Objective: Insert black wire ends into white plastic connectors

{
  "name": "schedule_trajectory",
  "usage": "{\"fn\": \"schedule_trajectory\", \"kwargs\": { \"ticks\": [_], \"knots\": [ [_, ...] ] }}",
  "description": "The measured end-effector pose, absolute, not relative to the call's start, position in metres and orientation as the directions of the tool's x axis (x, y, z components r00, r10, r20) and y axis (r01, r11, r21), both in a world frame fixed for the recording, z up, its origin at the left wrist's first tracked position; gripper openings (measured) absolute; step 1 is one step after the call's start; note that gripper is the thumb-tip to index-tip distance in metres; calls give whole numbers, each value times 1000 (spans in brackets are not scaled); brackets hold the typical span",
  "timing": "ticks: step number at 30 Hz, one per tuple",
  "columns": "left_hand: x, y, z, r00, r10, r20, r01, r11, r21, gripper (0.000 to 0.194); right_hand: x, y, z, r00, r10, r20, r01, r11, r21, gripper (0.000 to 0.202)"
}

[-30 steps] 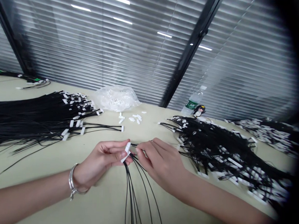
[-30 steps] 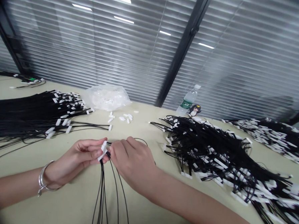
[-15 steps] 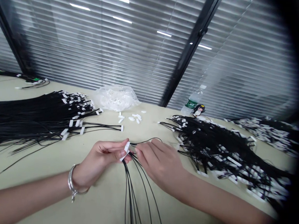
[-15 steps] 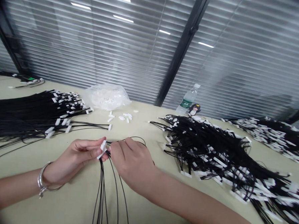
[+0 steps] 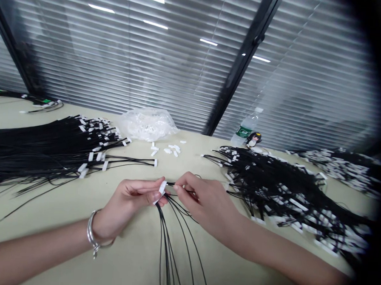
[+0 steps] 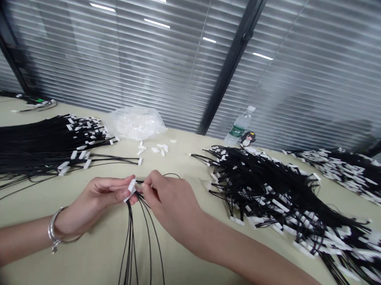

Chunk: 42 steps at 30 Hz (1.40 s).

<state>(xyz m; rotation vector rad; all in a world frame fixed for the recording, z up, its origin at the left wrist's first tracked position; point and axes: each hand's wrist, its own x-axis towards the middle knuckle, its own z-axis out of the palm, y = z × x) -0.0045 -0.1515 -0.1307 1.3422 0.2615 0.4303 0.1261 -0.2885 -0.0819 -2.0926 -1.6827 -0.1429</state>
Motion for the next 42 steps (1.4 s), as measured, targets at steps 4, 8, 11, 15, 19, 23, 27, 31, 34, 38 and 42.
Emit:
{"fn": "schedule_trajectory", "kwargs": {
  "ticks": [4,8,11,15,19,23,27,31,34,38,42],
  "knots": [
    [-4,-150,-132,902,425,72,-152,158,976,22,128,-289,-90,151,889,432,981,-80,-179,17],
    [-5,-149,-135,906,412,97,-171,145,975,26,131,-290,-104,-61,862,504,998,59,20,8],
    [-5,-149,-137,906,410,107,-175,131,976,29,131,-291,-108,-136,877,461,990,99,104,12],
    [-4,-149,-137,897,421,132,-185,87,979,27,131,-289,-106,-170,873,457,981,106,163,11],
    [-4,-149,-137,878,457,142,-193,66,979,25,129,-287,-106,-149,837,527,985,82,149,9],
    [-4,-151,-138,874,467,135,-190,71,979,25,129,-287,-108,-171,814,556,978,71,197,6],
    [-4,-151,-138,868,476,143,-192,56,980,26,130,-287,-108,-194,836,514,960,55,273,9],
    [-4,-152,-137,854,496,155,-197,33,980,25,130,-286,-110,-237,834,499,938,64,339,11],
    [-3,-153,-136,837,526,154,-195,23,980,23,130,-285,-110,-254,815,521,933,65,354,9],
    [-2,-153,-136,833,533,149,-176,-1,984,23,128,-283,-107,-243,800,549,939,52,339,11],
    [-1,-151,-139,838,526,146,-161,-16,987,23,129,-281,-109,-244,791,561,943,57,329,16]
  ]
}}
